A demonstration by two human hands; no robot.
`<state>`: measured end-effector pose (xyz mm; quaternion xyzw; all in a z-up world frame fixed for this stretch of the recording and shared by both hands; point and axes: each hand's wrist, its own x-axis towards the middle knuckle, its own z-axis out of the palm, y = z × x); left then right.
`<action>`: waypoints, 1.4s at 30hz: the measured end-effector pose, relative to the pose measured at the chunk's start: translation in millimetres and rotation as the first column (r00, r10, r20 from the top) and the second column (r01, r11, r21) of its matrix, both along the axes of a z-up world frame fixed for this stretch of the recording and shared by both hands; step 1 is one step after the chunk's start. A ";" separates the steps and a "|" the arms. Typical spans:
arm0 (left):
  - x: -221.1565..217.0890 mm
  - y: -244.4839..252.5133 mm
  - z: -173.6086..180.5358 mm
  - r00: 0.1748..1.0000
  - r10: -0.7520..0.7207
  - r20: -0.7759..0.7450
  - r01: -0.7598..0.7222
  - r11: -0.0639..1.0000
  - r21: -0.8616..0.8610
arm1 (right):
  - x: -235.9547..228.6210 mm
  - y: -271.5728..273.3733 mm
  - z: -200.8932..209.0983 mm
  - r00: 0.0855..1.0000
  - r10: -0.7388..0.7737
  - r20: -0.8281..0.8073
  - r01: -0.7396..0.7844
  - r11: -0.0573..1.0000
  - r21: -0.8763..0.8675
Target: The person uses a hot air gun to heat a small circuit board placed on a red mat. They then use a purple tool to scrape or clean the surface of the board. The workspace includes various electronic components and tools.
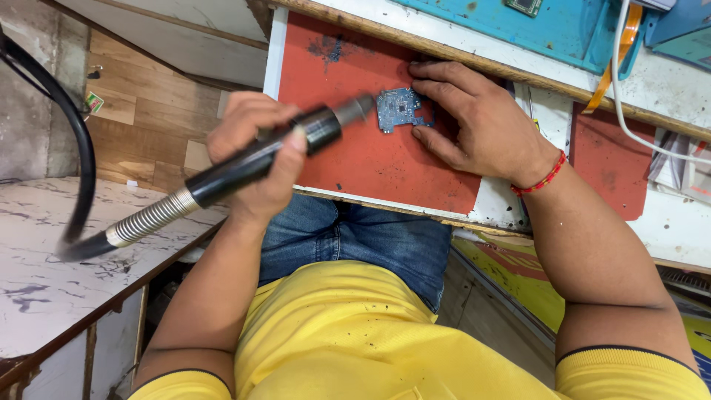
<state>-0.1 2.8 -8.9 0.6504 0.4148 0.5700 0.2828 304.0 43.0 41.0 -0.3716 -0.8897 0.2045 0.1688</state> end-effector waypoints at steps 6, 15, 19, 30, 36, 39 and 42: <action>0.7 0.4 3.1 0.994 -0.073 -0.078 0.076 0.996 0.036 | -0.1 0.5 0.4 1.000 -0.013 0.006 0.013 1.000 -0.025; -0.8 6.0 12.1 0.988 -0.140 -0.071 0.139 0.990 -0.014 | 0.3 1.5 -1.5 0.999 0.044 -0.003 -0.044 0.999 0.019; -0.5 8.1 7.2 0.968 -0.249 -0.024 0.249 0.968 -0.012 | 3.1 1.7 -3.9 0.995 0.090 -0.044 -0.089 0.996 0.020; -2.3 1.3 10.1 0.994 -0.101 -0.047 0.099 0.994 -0.056 | 3.0 2.0 -3.3 0.997 0.075 -0.026 -0.075 0.997 0.002; -1.2 4.3 3.5 0.998 -0.067 -0.011 0.067 0.997 -0.029 | 3.6 1.9 -2.6 0.997 0.075 -0.032 -0.075 0.997 -0.001; 0.8 8.1 -0.6 0.976 -0.220 -0.001 0.220 0.975 0.006 | 4.2 0.4 -3.0 0.998 0.065 -0.023 -0.065 0.998 0.000; 1.5 6.0 1.2 0.990 -0.126 -0.064 0.126 0.992 -0.004 | 4.5 1.2 -2.6 0.997 0.076 -0.020 -0.076 0.997 0.008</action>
